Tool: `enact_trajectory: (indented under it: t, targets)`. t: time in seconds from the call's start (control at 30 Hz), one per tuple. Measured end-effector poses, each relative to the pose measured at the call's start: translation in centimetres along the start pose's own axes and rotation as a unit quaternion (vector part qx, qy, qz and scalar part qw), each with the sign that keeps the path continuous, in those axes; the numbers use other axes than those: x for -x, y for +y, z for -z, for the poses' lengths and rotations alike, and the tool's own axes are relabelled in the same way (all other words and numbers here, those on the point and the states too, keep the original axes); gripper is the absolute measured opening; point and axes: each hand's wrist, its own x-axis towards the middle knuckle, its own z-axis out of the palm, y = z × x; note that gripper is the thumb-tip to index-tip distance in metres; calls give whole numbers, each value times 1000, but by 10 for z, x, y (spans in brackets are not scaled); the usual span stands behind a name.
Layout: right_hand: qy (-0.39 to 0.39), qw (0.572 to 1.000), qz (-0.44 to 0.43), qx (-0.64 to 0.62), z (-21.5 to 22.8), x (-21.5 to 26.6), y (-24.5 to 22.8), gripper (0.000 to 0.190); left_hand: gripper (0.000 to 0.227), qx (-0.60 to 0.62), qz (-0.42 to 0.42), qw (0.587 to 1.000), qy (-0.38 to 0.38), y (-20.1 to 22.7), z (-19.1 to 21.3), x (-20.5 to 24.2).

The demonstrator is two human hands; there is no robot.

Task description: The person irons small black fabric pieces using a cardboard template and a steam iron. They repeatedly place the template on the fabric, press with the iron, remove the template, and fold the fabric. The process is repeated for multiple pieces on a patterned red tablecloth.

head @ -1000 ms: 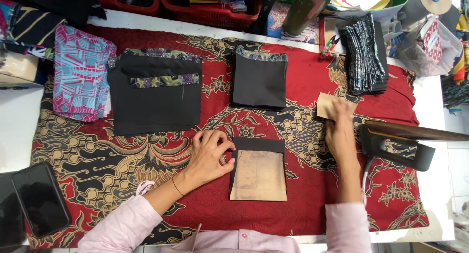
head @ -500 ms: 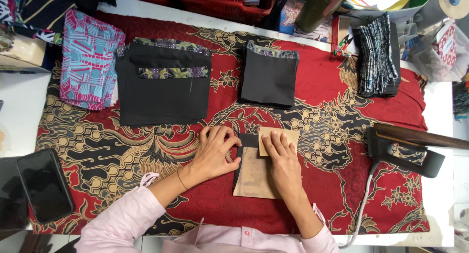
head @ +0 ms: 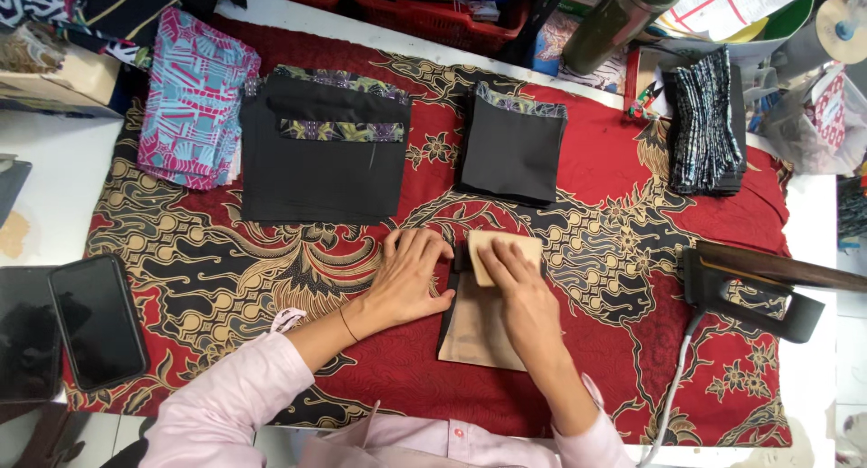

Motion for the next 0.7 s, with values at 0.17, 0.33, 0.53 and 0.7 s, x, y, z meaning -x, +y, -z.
enact_trajectory:
  t: [0.17, 0.33, 0.53, 0.7]
  targets:
    - [-8, 996, 72, 58, -23, -9, -15, 64, 79, 16, -12, 999, 32, -3, -2, 1]
    - [-19, 994, 67, 79, -28, 11, -8, 62, 75, 35, -42, 998, 38, -4, -1, 1]
    - [40, 996, -74, 18, 15, 41, 21, 69, 60, 45, -82, 996, 6, -4, 3, 3]
    - [125, 987, -60, 86, 62, 54, 40, 56, 61, 29, -58, 998, -27, -2, 3, 2]
